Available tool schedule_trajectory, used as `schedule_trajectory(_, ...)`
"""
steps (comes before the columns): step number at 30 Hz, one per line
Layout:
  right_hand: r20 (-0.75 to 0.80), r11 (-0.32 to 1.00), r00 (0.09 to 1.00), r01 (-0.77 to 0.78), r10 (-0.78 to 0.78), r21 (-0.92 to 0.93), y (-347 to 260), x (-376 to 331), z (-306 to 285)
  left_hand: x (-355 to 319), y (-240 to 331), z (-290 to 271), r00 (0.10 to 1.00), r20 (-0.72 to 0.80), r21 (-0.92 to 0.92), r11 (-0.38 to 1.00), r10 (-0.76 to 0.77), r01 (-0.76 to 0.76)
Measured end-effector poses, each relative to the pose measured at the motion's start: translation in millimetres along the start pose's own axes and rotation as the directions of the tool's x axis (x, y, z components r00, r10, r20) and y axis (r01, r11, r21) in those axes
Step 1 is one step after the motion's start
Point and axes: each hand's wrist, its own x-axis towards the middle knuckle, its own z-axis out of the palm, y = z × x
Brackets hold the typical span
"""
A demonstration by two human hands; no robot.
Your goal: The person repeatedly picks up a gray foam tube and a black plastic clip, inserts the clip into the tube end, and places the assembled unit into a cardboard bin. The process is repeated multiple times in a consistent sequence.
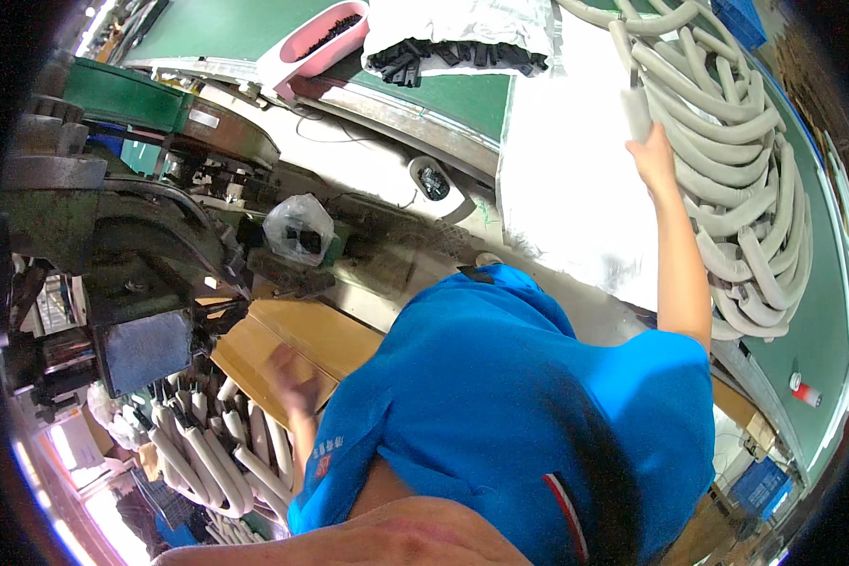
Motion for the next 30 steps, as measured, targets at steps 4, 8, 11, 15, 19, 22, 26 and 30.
schedule_trajectory(4,0.229,0.683,0.96,-0.059,-0.16,0.728,-178.2,-64.1,12.5,108.4,137.4,101.8,0.927,0.156,-0.421,0.872,0.34,-0.249)
schedule_trajectory(8,0.338,0.401,0.307,0.174,-0.89,0.899,-249.7,-136.4,14.6,168.1,182.1,100.5,0.993,0.07,-0.819,0.573,0.094,0.004)
schedule_trajectory(11,0.198,0.329,0.313,0.452,-0.929,0.829,-255.3,-97.2,39.4,156.4,142.0,62.4,0.996,0.085,-0.772,0.633,0.029,0.048)
schedule_trajectory(15,0.105,0.7,0.697,0.678,-0.709,0.225,-192.0,43.8,158.6,112.7,129.5,-28.2,0.982,0.099,-0.906,0.394,-0.161,0.156)
schedule_trajectory(19,0.273,0.8,0.939,0.324,-0.209,-0.505,-138.8,144.5,210.0,82.0,143.5,-93.0,0.971,0.167,-0.696,0.677,-0.171,0.239)
schedule_trajectory(22,0.336,0.737,0.922,0.363,-0.193,-0.571,-108.0,190.2,231.3,62.1,169.9,-72.3,0.843,-0.019,-0.215,0.825,-0.538,0.522)
schedule_trajectory(26,0.497,0.603,0.824,0.548,-0.271,-0.58,-144.5,180.8,199.2,80.5,162.8,-32.7,0.761,0.16,-0.062,0.763,-0.629,0.643)
schedule_trajectory(30,0.574,0.604,0.297,0.646,-0.763,0.468,-212.5,83.3,166.3,77.7,158.9,-10.8,0.755,0.235,-0.113,0.754,-0.612,0.647)
